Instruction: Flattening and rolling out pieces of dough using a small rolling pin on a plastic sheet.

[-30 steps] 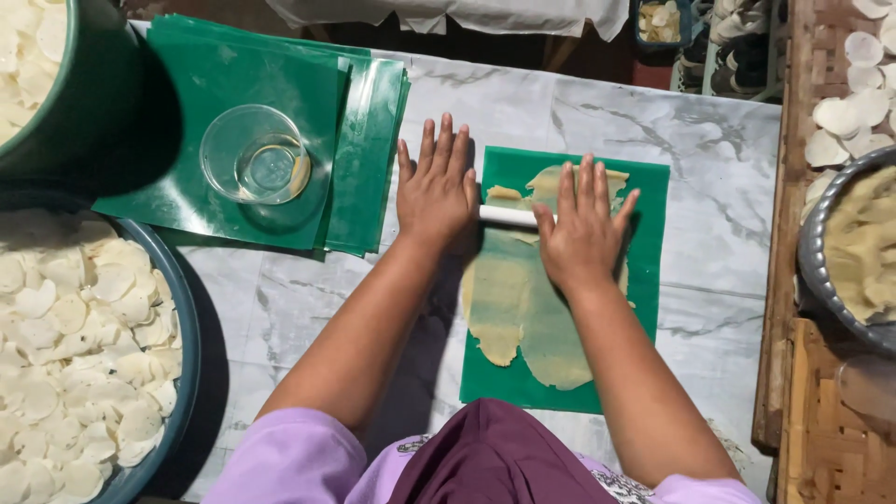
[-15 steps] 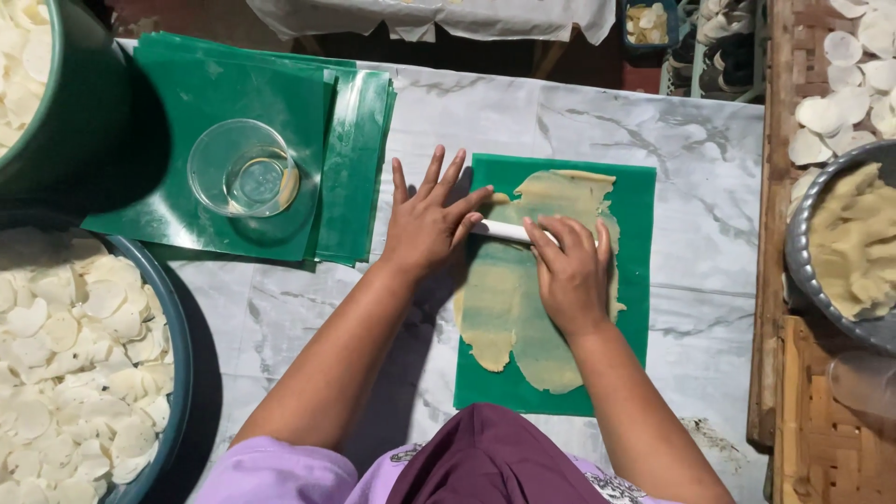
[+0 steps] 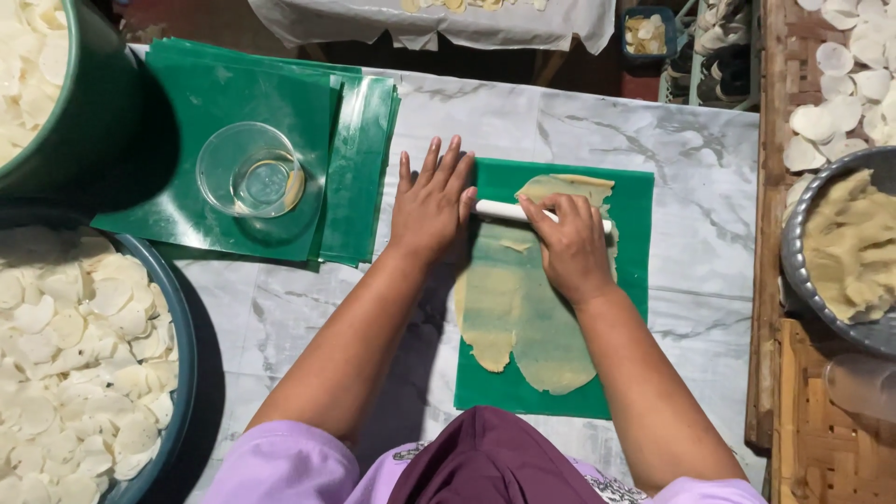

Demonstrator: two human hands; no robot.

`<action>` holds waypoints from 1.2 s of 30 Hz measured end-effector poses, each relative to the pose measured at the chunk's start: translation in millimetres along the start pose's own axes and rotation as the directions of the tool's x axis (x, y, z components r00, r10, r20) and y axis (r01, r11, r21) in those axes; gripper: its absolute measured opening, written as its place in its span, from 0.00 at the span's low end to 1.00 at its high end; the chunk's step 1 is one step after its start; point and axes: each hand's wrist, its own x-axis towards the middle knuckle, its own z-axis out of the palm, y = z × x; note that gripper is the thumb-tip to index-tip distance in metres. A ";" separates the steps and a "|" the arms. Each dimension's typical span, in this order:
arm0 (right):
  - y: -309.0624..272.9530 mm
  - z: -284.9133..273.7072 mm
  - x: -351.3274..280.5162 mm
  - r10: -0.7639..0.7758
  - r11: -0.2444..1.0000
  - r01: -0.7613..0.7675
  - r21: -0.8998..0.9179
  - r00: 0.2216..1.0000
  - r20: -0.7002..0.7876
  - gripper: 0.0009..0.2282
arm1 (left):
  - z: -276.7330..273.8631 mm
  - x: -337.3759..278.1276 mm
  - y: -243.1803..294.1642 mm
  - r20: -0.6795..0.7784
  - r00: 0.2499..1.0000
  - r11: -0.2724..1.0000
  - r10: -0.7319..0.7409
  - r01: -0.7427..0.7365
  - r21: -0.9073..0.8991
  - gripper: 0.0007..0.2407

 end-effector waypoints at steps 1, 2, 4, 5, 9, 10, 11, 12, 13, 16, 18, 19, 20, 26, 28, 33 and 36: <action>-1.7 0.2 -1.6 -0.002 1.000 0.002 0.003 1.000 0.002 0.16 | -2.4 -3.7 2.4 0.002 1.000 1.000 -0.004 0.004 0.001 0.23; -3.4 0.6 -3.1 0.026 0.999 -0.026 0.040 1.000 0.006 0.16 | -4.7 -7.3 4.6 0.014 1.000 1.000 -0.013 0.013 0.003 0.24; -13.3 -8.3 -3.6 0.051 0.996 -0.052 0.076 0.999 0.008 0.16 | -9.1 -15.8 9.9 0.024 0.999 1.000 -0.021 0.021 0.008 0.24; -22.8 -17.2 -2.8 0.070 0.990 -0.075 0.122 0.997 0.042 0.17 | -11.3 -22.0 12.1 0.033 0.999 1.000 -0.026 0.025 0.017 0.25; -35.9 -15.4 -26.0 0.115 0.984 -0.123 0.130 0.991 0.065 0.20 | 2.0 -40.2 10.2 -0.004 1.000 0.999 -0.021 0.021 0.044 0.25; -32.6 -9.5 -32.9 0.110 0.984 -0.117 0.132 0.992 0.065 0.20 | 1.1 -45.2 10.4 -0.006 1.000 0.999 -0.025 0.026 0.046 0.25; -28.5 -4.5 -41.5 0.141 0.979 -0.145 0.143 0.989 0.035 0.19 | 1.4 -49.3 12.1 -0.015 0.999 0.999 -0.035 0.036 0.024 0.25; -23.9 0.5 -50.2 0.173 0.973 -0.172 0.155 0.985 0.006 0.18 | 1.9 -53.1 14.0 -0.023 0.999 0.999 -0.045 0.045 0.002 0.24; -27.6 -3.5 -42.6 0.174 0.973 -0.172 0.155 0.985 0.005 0.18 | -1.0 -52.3 15.2 -0.023 0.999 0.999 -0.044 0.044 0.002 0.24; -31.6 -5.7 -17.1 0.163 0.985 -0.167 0.052 0.984 0.069 0.21 | -6.8 -41.5 15.8 -0.014 0.997 0.997 -0.074 0.074 0.001 0.24; -22.6 3.0 1.5 0.250 0.968 -0.242 -0.065 0.950 0.186 0.30 | -6.1 -22.3 15.8 0.045 0.988 0.989 -0.148 0.147 0.017 0.23; -13.2 12.3 12.1 0.248 0.969 -0.240 -0.063 0.951 0.184 0.30 | -2.9 -8.6 11.4 0.043 0.988 0.989 -0.149 0.148 0.020 0.23; -4.3 21.0 22.8 0.257 0.965 -0.242 -0.102 0.951 0.172 0.28 | -0.4 4.8 7.0 0.067 0.982 0.984 -0.177 0.175 0.028 0.24; -9.0 13.8 39.5 0.341 0.937 -0.318 -0.145 0.923 0.176 0.30 | -7.4 15.8 7.7 0.157 0.958 0.971 -0.239 0.238 0.028 0.26; -19.7 5.7 19.1 0.339 0.939 -0.319 -0.126 0.920 0.197 0.31 | -13.7 -6.9 13.0 0.156 0.963 0.975 -0.221 0.221 0.019 0.27; -41.7 -9.7 -34.6 0.293 0.956 -0.279 -0.092 0.928 0.229 0.34 | -17.6 -57.3 22.9 0.129 0.982 0.991 -0.135 0.135 0.002 0.26; -23.5 4.2 -9.3 0.294 0.954 -0.274 -0.121 0.936 0.193 0.34 | -21.6 -28.0 21.3 0.078 0.985 0.988 -0.156 0.156 0.005 0.25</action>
